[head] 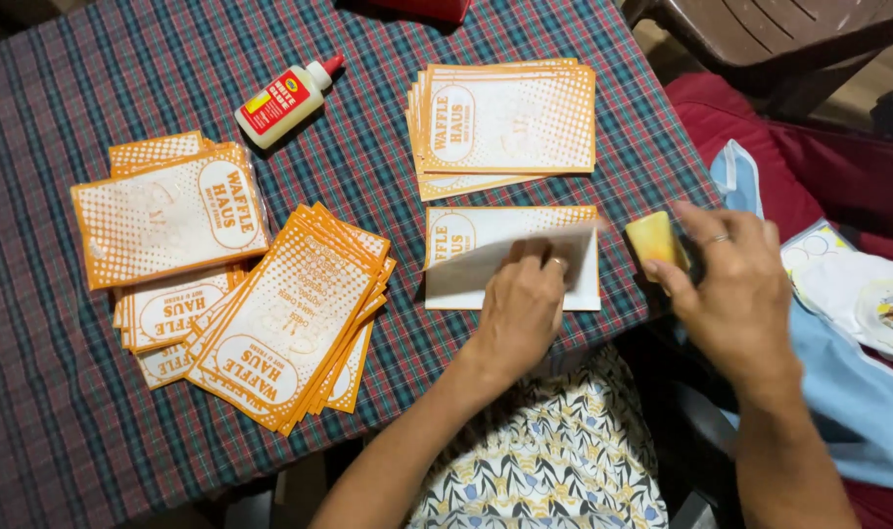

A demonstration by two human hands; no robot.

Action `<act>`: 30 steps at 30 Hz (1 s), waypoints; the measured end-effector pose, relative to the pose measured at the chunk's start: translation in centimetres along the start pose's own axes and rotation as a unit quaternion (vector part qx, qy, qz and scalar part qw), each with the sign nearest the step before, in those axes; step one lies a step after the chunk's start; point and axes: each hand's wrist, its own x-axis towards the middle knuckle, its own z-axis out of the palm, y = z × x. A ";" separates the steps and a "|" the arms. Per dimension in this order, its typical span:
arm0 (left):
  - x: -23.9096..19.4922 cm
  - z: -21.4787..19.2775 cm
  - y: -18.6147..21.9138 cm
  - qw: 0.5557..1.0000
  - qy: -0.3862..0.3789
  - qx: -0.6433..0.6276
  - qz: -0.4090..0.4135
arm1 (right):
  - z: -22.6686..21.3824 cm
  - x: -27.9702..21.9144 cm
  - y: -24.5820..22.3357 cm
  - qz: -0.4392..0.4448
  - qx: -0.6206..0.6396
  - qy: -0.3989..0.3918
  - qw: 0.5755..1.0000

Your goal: Applying glue to the edges of paper folders using a sponge applicator and folding them into shape.

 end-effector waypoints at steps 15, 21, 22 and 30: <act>4.3 -2.4 -1.6 0.970 -0.178 -0.092 -0.135 | 0.9 1.4 -0.9 0.124 0.535 0.084 0.831; 4.7 -3.1 -1.7 0.970 -0.180 -0.093 -0.132 | 1.8 0.9 -0.4 0.053 0.339 0.064 0.937; 4.9 -3.6 -1.6 0.970 -0.180 -0.093 -0.132 | 1.8 0.9 -0.3 0.053 0.339 0.065 0.937; 4.5 -4.0 -2.2 0.931 -0.292 -0.127 -0.176 | 3.5 3.2 -0.7 0.032 0.330 0.117 0.936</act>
